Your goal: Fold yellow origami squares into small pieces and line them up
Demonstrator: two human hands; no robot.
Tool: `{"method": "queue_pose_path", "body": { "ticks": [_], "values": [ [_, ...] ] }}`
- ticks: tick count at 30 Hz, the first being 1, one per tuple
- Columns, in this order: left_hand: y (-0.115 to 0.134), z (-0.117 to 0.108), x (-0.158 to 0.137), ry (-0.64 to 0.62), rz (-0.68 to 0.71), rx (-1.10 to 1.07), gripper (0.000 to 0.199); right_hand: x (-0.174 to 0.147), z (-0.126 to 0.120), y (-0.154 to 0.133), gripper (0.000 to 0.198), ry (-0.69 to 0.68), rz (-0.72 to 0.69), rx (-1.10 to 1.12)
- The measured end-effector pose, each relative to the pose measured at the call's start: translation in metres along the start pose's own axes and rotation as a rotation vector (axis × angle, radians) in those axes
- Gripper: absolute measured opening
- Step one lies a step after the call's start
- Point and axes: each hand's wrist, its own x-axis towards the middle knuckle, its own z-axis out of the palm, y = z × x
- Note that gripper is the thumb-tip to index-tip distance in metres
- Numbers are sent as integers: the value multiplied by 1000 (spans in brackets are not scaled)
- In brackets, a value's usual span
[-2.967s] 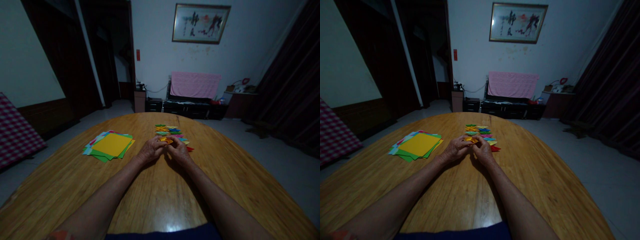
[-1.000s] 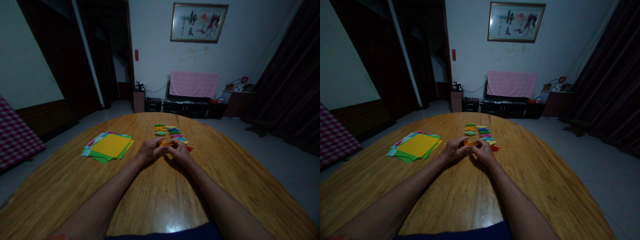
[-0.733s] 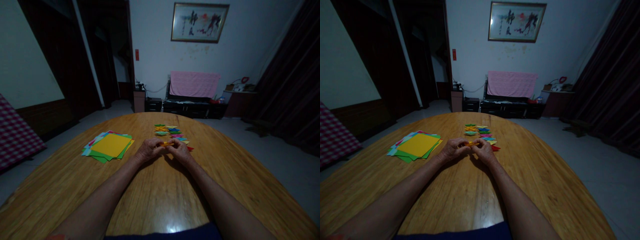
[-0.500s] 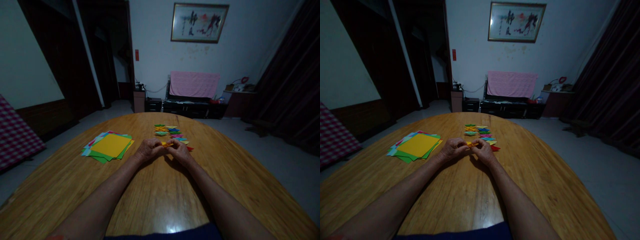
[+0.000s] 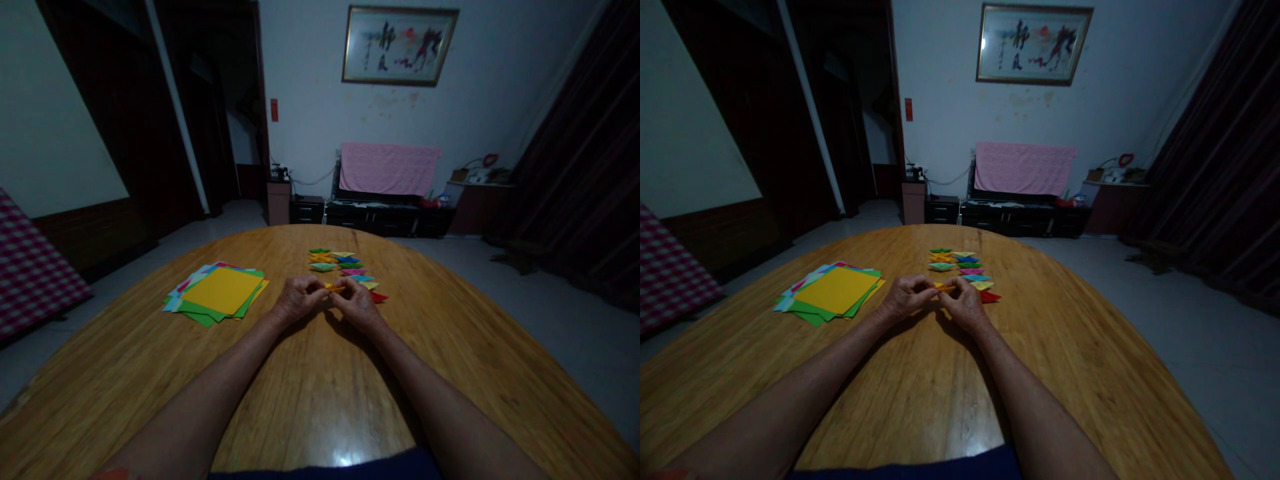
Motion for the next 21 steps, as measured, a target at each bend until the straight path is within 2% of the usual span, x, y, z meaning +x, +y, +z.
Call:
{"method": "queue_pose_path", "body": {
  "ticks": [3,6,11,16,21],
  "values": [
    [2,0,1,31,-1,-19,10,1,0,1,24,5,-18,49],
    [5,-1,1,43,-5,-41,22,1,0,1,28,-9,-26,98],
    [7,-6,2,-69,7,-130,36,2,0,0,35,-31,-99,49],
    [0,-5,3,-144,-51,-208,27,3,-1,4,32,-41,-152,-12],
    [-6,-2,3,-143,-82,-249,24,4,-1,9,32,-44,-140,-25]
  ]
}}
